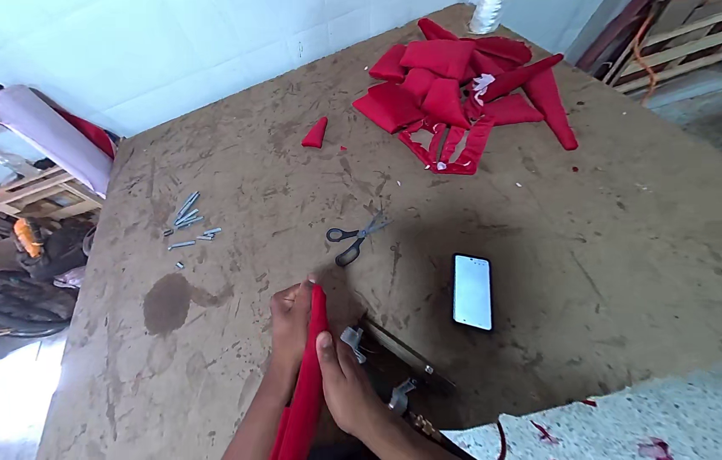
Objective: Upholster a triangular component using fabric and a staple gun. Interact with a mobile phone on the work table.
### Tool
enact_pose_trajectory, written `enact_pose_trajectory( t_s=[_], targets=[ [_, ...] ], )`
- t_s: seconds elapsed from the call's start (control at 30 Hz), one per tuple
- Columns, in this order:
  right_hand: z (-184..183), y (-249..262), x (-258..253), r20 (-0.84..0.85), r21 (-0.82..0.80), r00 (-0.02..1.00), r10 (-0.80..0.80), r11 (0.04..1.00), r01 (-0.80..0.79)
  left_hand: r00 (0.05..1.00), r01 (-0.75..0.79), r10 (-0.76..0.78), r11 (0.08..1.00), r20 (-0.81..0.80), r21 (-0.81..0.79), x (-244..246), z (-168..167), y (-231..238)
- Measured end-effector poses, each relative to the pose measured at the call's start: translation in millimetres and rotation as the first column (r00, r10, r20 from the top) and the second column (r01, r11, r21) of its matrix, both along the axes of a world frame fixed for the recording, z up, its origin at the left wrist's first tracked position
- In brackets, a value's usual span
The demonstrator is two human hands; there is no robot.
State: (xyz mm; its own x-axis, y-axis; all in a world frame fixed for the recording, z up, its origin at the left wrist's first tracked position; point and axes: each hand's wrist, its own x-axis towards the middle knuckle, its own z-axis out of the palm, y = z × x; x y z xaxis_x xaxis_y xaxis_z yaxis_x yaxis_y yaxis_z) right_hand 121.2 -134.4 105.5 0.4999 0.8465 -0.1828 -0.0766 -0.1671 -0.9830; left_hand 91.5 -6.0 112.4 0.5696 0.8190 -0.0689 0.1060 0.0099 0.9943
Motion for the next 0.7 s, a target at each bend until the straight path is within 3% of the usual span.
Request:
enact_pose_trajectory(
  t_s=[0.1,0.17,0.27,0.37,0.47,0.53,0.57,0.63,0.7],
  targets=[
    [-30,23,-13,-0.410,-0.086,0.911,0.045,0.992,-0.088,0.918,0.163,-0.001,0.913,-0.396,0.375,-19,-53,24],
    [-61,35,-29,-0.602,-0.076,0.798,-0.018,0.996,-0.036,0.865,0.288,0.027,0.790,-0.501,0.541,-38,-94,38],
    [-88,41,-45,-0.728,-0.059,0.685,-0.028,0.998,-0.022,0.852,0.331,0.073,0.692,-0.519,0.641,-72,-139,53],
    [-97,31,-46,-0.703,-0.037,0.711,0.021,0.997,-0.066,0.810,0.302,0.149,0.722,-0.567,0.622,-95,-169,54],
    [-86,10,-30,-0.465,-0.029,0.884,0.046,0.997,-0.067,0.715,0.316,0.205,0.758,-0.668,0.571,-102,-178,54],
    [-81,-11,-12,-0.122,-0.095,0.992,-0.024,0.995,0.013,0.654,0.366,0.213,0.750,-0.725,0.551,-102,-174,55],
    [-83,-21,-1,0.102,-0.144,0.993,-0.051,0.987,0.066,0.643,0.381,0.218,0.741,-0.734,0.553,-101,-173,57],
    [-93,-42,21,0.484,-0.286,0.874,0.037,0.951,0.118,0.643,0.392,0.240,0.713,-0.728,0.581,-100,-173,59],
    [-103,-56,29,0.618,-0.461,0.753,0.227,0.880,0.113,0.638,0.417,0.228,0.700,-0.735,0.579,-101,-172,61]
  ],
)
